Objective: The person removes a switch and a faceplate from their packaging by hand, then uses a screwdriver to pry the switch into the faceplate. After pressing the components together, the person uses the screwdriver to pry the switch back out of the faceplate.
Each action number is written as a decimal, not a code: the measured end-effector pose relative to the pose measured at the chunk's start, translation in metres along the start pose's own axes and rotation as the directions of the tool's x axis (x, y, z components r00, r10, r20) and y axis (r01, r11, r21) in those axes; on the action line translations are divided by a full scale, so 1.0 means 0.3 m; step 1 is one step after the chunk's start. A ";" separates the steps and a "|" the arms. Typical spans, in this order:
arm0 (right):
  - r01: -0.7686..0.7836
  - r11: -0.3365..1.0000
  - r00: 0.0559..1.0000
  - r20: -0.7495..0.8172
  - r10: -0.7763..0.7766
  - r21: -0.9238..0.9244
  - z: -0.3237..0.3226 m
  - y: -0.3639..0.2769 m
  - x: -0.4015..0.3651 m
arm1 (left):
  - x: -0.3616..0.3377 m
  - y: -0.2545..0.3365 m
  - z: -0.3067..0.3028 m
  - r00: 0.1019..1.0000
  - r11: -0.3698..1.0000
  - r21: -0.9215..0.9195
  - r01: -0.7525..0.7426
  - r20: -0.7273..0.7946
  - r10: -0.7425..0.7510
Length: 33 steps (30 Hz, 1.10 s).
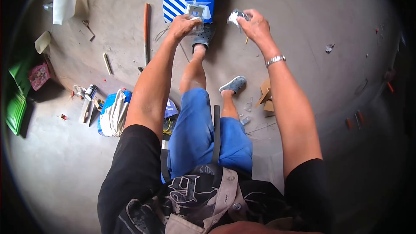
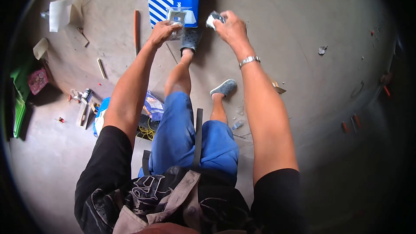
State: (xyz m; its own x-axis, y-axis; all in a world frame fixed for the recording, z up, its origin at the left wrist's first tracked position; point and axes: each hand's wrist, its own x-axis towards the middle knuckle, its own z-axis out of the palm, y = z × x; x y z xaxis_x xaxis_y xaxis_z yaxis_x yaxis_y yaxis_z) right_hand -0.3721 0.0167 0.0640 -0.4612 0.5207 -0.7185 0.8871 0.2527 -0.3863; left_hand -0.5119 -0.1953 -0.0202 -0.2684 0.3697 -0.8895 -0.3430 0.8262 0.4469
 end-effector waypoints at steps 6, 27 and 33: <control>0.027 0.984 1.000 -0.002 -0.028 -0.174 0.149 -0.137 0.256 | 0.216 -0.092 -0.058 0.997 0.982 0.176 -0.071 -0.012 0.075; -0.289 0.933 0.881 0.323 0.346 -0.212 0.068 0.484 -0.419 | -0.060 -0.243 -0.281 0.992 0.999 0.025 0.039 -0.118 -0.036; -0.530 0.819 0.747 0.335 0.574 -0.222 -0.059 0.800 -1.149 | -0.372 -0.518 -0.229 0.987 0.976 0.196 -0.096 -0.105 0.119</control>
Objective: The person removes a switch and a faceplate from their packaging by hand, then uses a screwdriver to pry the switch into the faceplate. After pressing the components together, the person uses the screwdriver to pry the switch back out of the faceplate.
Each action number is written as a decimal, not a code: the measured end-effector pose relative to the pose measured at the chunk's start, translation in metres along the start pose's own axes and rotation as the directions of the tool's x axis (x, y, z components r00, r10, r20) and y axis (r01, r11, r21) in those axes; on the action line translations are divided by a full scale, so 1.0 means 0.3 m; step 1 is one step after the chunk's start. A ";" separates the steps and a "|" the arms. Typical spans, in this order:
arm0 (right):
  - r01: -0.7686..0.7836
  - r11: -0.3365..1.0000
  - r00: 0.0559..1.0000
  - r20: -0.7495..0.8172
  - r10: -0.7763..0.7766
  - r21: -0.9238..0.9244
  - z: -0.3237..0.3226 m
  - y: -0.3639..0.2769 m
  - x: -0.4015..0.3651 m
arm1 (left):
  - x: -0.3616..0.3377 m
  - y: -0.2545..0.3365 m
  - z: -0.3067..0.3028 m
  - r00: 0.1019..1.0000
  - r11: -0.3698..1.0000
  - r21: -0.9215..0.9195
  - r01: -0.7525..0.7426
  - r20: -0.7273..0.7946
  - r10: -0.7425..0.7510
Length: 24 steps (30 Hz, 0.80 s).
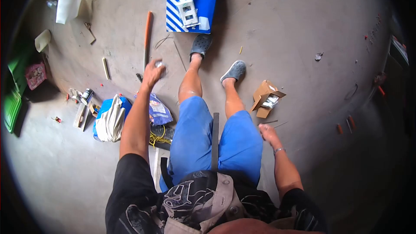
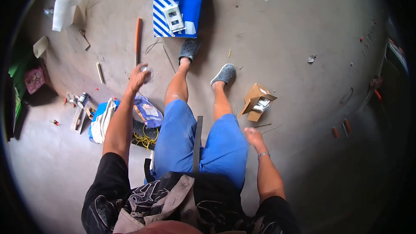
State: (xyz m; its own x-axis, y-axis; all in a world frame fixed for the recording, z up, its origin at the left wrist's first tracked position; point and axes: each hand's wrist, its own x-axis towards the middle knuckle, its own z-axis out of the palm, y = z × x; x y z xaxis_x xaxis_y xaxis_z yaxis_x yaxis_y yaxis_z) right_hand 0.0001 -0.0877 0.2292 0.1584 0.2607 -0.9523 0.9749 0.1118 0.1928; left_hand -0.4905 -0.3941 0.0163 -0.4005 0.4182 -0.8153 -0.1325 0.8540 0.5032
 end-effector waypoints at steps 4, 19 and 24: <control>0.199 0.974 0.980 0.008 -0.199 -0.105 0.051 0.076 -0.003 | -0.260 -0.016 0.093 0.975 0.975 0.032 -0.219 0.050 0.217; 0.481 0.875 0.842 -0.305 -0.446 0.048 -0.223 0.323 -0.427 | -0.971 0.660 0.246 1.000 0.889 -0.457 -0.002 -0.022 -0.009; 0.743 0.647 0.668 -0.264 -0.696 0.172 -0.065 0.679 -0.485 | -1.090 0.761 0.252 0.991 0.895 -0.427 -0.130 -0.076 0.108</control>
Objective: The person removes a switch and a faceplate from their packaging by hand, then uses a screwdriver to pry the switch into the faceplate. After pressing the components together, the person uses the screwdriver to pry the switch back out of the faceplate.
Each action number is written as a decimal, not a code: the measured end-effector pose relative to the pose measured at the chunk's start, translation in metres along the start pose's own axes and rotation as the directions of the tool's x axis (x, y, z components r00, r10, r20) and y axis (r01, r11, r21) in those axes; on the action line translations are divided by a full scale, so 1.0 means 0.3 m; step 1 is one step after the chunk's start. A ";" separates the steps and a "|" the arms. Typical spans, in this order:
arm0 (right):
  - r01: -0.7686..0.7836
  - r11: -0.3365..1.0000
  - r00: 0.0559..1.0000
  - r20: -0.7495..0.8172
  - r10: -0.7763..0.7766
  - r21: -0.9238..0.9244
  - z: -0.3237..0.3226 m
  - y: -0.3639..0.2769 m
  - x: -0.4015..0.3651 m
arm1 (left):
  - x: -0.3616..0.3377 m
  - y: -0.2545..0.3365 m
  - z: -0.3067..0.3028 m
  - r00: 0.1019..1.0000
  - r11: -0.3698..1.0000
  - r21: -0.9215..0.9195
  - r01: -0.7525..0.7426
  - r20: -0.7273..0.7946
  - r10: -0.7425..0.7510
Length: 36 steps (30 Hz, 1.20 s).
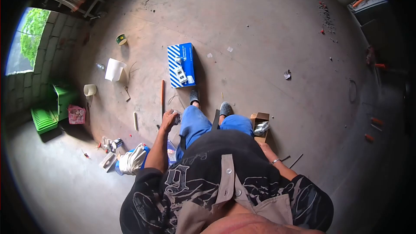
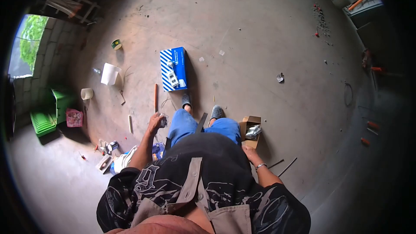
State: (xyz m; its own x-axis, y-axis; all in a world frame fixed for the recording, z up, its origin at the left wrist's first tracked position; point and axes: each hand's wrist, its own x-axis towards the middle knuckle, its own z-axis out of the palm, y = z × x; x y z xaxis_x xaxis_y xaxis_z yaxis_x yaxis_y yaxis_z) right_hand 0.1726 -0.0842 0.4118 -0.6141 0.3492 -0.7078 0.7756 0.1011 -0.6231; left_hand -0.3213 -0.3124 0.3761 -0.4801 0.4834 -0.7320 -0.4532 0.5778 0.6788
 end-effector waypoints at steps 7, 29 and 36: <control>0.309 0.926 0.943 -0.196 -0.269 0.217 -0.113 -0.291 -0.314 | -0.145 0.061 0.064 0.997 0.997 0.031 -0.071 0.009 0.071; 0.492 0.564 0.870 0.364 -0.332 -0.663 -0.015 0.217 0.059 | -0.307 -0.064 0.063 0.998 0.998 -0.012 0.059 -0.030 -0.059; -0.417 0.909 0.804 0.478 0.355 0.026 -0.395 -0.236 -0.277 | -0.346 0.160 0.190 0.997 0.955 -0.289 -0.067 0.018 0.075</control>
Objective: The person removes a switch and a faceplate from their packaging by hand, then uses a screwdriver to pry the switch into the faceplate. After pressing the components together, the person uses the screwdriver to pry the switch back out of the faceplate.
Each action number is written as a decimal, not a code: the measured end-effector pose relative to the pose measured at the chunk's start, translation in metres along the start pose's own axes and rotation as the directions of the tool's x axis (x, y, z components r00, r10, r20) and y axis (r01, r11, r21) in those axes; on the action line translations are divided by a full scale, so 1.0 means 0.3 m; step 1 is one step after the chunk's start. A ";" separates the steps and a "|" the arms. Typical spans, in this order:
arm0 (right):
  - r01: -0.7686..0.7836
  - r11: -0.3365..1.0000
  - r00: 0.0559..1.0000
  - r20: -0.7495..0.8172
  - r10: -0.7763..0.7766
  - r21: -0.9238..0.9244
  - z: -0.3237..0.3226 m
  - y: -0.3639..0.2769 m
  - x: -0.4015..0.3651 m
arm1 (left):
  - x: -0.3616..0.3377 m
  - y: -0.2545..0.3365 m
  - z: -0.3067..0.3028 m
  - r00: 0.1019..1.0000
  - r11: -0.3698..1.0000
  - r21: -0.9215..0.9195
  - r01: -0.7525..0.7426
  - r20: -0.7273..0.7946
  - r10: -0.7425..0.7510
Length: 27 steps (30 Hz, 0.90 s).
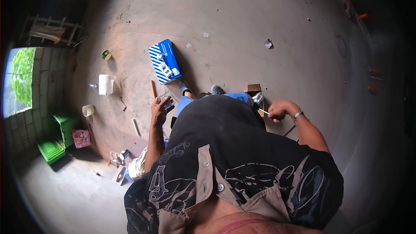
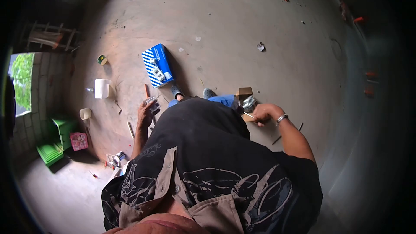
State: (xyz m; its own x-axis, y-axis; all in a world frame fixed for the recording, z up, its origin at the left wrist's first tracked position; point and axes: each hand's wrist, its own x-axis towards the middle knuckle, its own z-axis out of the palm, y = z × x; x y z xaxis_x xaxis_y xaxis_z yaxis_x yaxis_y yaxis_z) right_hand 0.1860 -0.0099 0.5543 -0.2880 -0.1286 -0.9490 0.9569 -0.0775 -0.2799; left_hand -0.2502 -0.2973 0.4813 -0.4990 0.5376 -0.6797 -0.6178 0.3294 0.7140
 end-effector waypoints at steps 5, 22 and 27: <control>-0.137 0.907 0.953 -0.304 0.011 -0.398 -0.093 -0.168 -0.197 | 0.020 0.109 0.087 0.993 0.984 -0.161 -0.069 0.080 0.083; 0.410 0.707 0.272 -0.663 -0.697 -0.576 0.076 -0.245 0.085 | 0.000 0.297 0.225 0.953 0.942 -0.268 -0.204 0.167 0.254; 0.479 0.613 0.061 -0.673 -0.737 -0.628 0.027 -0.298 -0.127 | 0.008 0.294 0.147 0.940 0.944 -0.141 -0.299 0.127 0.317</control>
State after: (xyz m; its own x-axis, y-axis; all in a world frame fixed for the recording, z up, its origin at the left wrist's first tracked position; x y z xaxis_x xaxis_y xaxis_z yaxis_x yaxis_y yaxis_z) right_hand 0.1110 -0.0060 0.6168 -0.6973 0.7150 0.0509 0.4722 0.5116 -0.7179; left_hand -0.2792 -0.2327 0.5502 -0.5876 0.7084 -0.3911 -0.5192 0.0407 0.8537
